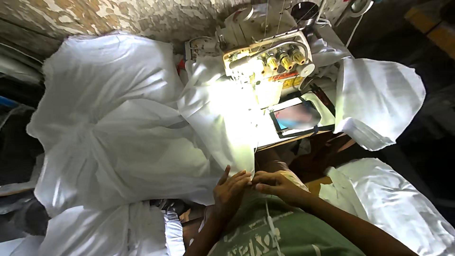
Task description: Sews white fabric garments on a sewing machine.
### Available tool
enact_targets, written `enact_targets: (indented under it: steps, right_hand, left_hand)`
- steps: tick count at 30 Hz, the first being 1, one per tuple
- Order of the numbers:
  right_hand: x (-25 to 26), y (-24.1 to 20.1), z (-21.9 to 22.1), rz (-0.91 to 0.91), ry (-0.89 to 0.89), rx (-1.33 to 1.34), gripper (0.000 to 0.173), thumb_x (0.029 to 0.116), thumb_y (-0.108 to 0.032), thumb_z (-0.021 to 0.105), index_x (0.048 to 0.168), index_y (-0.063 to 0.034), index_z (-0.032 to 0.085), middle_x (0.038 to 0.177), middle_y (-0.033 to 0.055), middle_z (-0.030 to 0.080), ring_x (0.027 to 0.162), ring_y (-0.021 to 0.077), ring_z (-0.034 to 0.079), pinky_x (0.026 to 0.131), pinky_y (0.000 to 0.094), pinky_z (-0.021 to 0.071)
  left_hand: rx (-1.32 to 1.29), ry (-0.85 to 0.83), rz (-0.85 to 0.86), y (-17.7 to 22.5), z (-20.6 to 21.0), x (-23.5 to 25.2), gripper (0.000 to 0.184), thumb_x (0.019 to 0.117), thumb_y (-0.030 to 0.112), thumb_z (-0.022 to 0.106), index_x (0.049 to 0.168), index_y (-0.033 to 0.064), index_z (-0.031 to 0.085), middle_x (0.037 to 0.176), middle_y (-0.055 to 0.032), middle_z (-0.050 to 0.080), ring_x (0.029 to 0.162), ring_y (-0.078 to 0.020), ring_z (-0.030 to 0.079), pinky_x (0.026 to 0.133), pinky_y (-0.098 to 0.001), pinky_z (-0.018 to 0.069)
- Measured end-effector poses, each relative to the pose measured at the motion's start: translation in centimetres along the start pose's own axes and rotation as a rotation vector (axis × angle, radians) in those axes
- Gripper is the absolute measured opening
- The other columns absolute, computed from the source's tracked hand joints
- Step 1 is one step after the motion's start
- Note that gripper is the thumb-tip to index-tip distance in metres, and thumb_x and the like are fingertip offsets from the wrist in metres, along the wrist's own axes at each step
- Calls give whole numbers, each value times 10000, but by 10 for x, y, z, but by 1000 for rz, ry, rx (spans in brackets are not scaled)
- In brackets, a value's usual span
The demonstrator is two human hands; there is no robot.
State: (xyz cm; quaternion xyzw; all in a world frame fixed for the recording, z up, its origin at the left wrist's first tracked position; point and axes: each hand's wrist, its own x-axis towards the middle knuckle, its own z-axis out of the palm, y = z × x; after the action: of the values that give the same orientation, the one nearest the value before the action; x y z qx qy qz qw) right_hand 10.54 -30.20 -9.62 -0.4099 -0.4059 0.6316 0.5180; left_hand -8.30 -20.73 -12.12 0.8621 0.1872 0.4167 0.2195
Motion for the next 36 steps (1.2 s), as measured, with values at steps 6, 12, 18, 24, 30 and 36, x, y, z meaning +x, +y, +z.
enact_targets:
  steps: [6,12,18,24,30,36]
  right_hand:
    - [72,-43,-21,-309,266,-611,196,978,-87,643,1123,20,723,1010,113,721,825,124,669,761,295,568]
    - [145,-73,-43,-541,637,-953,237,944,-172,704,1106,-1,715,952,200,685,672,297,649,586,456,534]
    - [170,-64,-61,-599,752,-1094,145,912,-112,692,954,6,765,906,220,724,841,407,716,679,551,568]
    - [174,-63,-67,-576,743,-1127,161,881,-120,703,939,18,762,850,207,727,793,406,720,637,573,549]
    - [173,-67,-64,-633,687,-975,161,882,-88,698,945,46,761,754,187,694,651,324,669,619,487,542]
    - [176,-75,-73,-546,546,-744,200,961,-49,618,1086,76,711,961,198,718,728,236,693,697,386,593]
  left_hand:
    - [-79,304,-75,20,-54,78,175,1097,283,468,1084,220,631,1030,174,654,1010,96,620,904,-140,523]
    - [57,413,141,9,-69,147,164,1092,267,485,1081,177,622,1023,141,634,990,102,590,857,-93,486]
    - [151,386,192,6,-77,162,169,1096,237,477,1103,156,626,1038,116,632,1010,93,587,866,-92,477]
    - [204,378,186,8,-84,168,186,1093,241,483,1059,122,623,1008,102,640,1005,98,592,879,-106,481]
    - [183,388,190,10,-83,175,182,1087,232,498,1051,106,625,996,103,643,1014,100,588,890,-99,470]
    - [182,387,168,11,-82,185,190,1088,229,501,1081,105,645,1041,98,660,1043,81,598,899,-122,485]
